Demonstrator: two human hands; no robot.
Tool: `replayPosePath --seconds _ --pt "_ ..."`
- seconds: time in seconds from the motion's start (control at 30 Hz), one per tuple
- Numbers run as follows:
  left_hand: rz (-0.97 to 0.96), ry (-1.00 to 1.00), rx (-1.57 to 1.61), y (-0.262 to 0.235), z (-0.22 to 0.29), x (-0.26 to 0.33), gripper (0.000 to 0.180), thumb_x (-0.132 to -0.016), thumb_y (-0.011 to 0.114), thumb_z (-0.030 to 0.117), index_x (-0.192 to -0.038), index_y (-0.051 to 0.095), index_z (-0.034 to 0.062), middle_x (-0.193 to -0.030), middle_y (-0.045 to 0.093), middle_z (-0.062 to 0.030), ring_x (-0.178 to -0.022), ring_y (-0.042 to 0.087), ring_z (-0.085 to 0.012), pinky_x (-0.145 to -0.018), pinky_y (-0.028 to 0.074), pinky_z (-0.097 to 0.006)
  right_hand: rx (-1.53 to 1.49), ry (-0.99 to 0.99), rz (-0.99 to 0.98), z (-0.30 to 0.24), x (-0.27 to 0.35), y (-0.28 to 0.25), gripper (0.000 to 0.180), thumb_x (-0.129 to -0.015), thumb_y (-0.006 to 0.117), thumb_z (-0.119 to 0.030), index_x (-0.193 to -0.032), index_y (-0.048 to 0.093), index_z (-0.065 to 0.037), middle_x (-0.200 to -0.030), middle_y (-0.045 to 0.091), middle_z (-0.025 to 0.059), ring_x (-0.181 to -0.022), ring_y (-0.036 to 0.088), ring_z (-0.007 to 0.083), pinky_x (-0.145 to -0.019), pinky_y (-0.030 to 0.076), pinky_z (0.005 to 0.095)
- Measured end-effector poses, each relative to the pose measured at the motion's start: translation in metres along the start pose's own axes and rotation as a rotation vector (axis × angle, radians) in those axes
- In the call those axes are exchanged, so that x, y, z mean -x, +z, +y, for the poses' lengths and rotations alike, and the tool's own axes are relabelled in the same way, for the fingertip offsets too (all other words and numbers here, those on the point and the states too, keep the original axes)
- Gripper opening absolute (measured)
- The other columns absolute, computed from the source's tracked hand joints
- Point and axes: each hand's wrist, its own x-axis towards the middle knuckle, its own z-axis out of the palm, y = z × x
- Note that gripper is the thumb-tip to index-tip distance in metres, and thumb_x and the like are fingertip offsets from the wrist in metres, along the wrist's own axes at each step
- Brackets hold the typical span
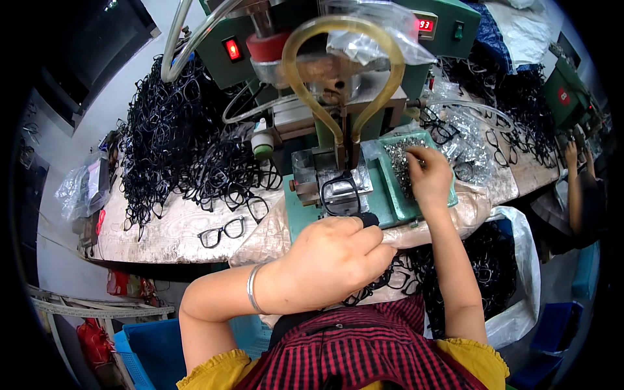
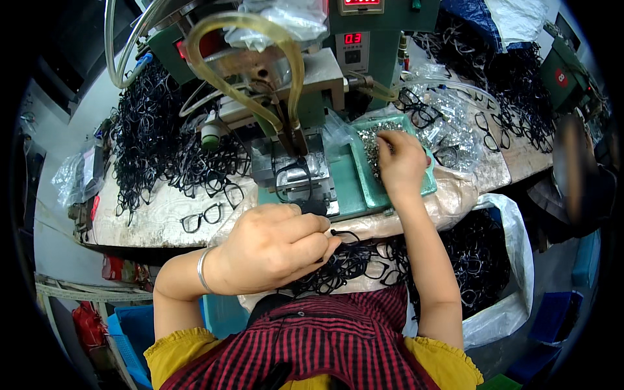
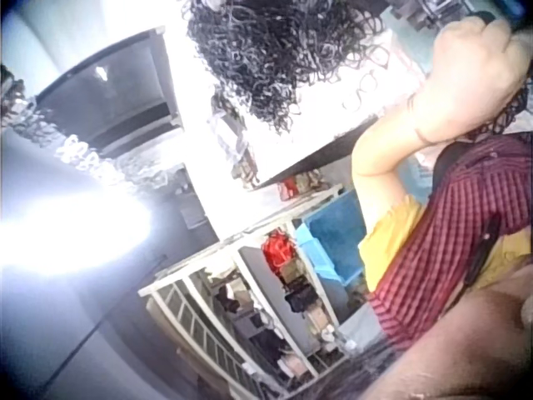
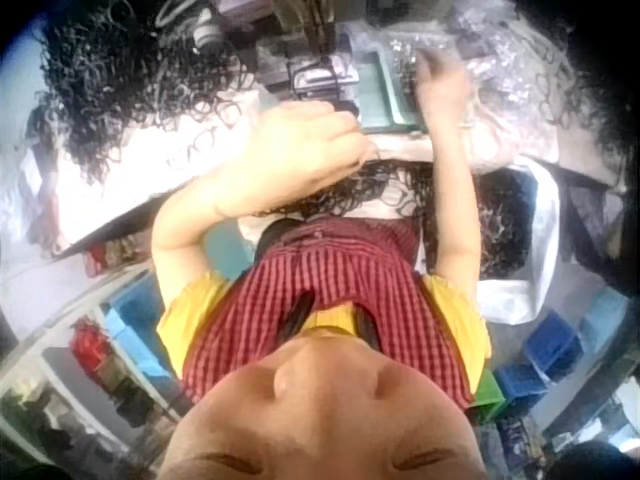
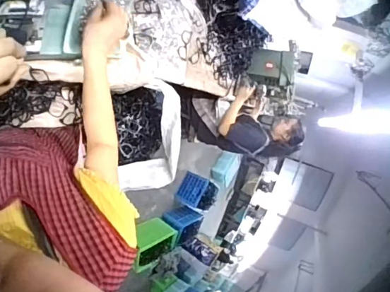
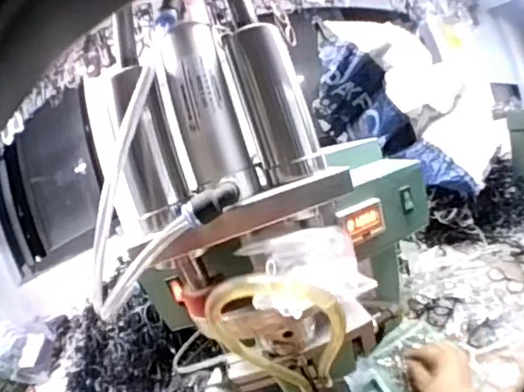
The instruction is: The person repeatedly picks up black eyeglass frames and small metal parts from a table, places them into a green machine, and removes the assembled glasses. The person continues this cycle throughout the clip, accumulating finished glasses on the table.
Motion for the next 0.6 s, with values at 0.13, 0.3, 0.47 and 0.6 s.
replayPosePath --seconds 0.13,0.3,0.47,0.6 --pt "0.029 -0.041 0.013 0.0 0.006 0.001 0.022 -0.077 0.079 0.012 -0.073 0.058 0.007 -0.088 0.068 -0.0058 -0.063 0.059 -0.0183 -0.053 0.046 -0.03 0.394 -0.165 -0.086 -0.003 -0.026 0.048 0.008 -0.078 0.069 -0.018 -0.082 0.073 -0.013 -0.091 0.064 0.0057 -0.094 0.06 0.0264 -0.072 0.048 0.0416" --pt "0.227 -0.282 -0.128 -0.009 0.018 0.08 0.02 -0.073 0.079 0.009 -0.088 0.067 0.0045 -0.105 0.071 -0.0104 -0.091 0.068 -0.0241 -0.068 0.049 -0.032 0.388 -0.166 -0.149 0.002 0.004 0.022 0.008 -0.077 0.067 -0.01 -0.085 0.069 -0.008 -0.099 0.066 0.006 -0.101 0.06 0.0266 -0.077 0.048 0.0419" --pt "0.931 -1.051 -0.323 -0.053 -0.007 0.196 0.024 -0.092 0.061 0.0 -0.115 0.064 -0.0044 -0.114 0.067 -0.013 -0.099 0.062 -0.0197 -0.093 0.047 -0.032 -0.743 0.619 0.187 0.037 0.034 -0.014 0.011 -0.094 0.064 -0.005 -0.103 0.069 -0.001 -0.097 0.069 0.0036 -0.088 0.062 0.009 -0.078 0.05 0.0232" --pt "0.341 -1.073 -0.591 -0.077 -0.06 0.217 0.021 -0.087 0.069 0.01 -0.107 0.067 0.0026 -0.106 0.068 -0.0139 -0.101 0.063 -0.0316 -0.09 0.049 -0.039 -0.765 0.501 0.123 0.029 0.019 0.02 0.012 -0.092 0.067 -0.003 -0.103 0.068 0.0 -0.095 0.069 0.0019 -0.086 0.061 0.0082 -0.08 0.047 0.0211"
